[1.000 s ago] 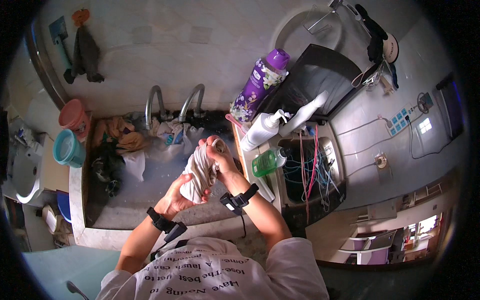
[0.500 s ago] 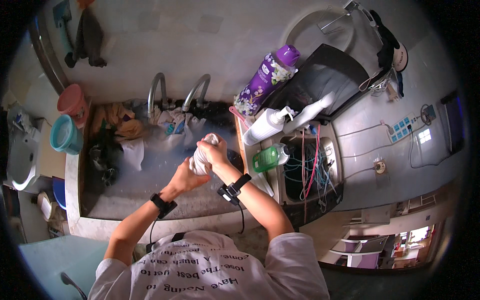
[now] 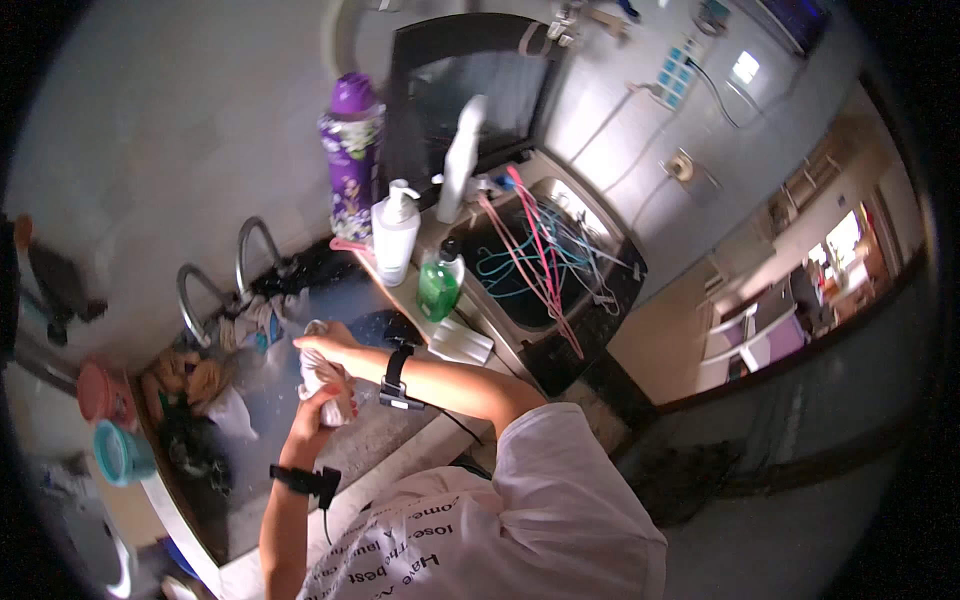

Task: The person hangs a pair of shorts out a window to dry, then hand-washes several pieces of clothing in a basin, wrings them out, and places them on hangers.

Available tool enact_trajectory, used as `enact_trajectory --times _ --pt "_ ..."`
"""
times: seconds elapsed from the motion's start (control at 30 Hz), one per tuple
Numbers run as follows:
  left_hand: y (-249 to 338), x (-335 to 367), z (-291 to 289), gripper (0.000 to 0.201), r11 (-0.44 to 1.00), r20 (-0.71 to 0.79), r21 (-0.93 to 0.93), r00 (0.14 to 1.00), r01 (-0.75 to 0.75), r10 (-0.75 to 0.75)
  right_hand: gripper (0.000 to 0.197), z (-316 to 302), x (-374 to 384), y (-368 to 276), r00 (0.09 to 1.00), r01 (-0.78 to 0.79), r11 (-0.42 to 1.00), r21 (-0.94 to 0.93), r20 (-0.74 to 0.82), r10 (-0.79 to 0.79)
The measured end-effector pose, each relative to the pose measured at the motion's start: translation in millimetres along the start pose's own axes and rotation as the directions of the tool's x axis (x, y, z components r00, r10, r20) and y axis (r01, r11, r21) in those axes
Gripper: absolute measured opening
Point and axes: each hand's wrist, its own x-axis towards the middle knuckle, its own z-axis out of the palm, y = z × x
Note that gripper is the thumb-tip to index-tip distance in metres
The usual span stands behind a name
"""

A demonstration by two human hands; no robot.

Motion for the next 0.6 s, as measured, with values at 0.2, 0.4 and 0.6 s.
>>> enact_trajectory --times 0.2,0.4,0.6 --pt "37.3 -43.6 30.0 0.05 0.865 -0.001 -0.502 1.0 0.012 -0.014 0.052 -28.3 -64.1 -53.2 0.984 0.165 0.986 -0.028 0.077 -0.163" --pt "55.7 -68.9 30.1 0.056 0.558 -0.06 -0.83 0.996 -0.012 -0.068 0.027 -107.5 -139.8 -80.0 0.959 0.216 0.968 0.131 0.156 -0.235" --pt "50.6 -94.2 20.6 0.06 0.526 -0.119 -0.849 0.987 -0.047 -0.104 0.018 -199.6 -201.2 -60.4 0.858 0.496 0.844 -0.204 -0.03 -0.512"
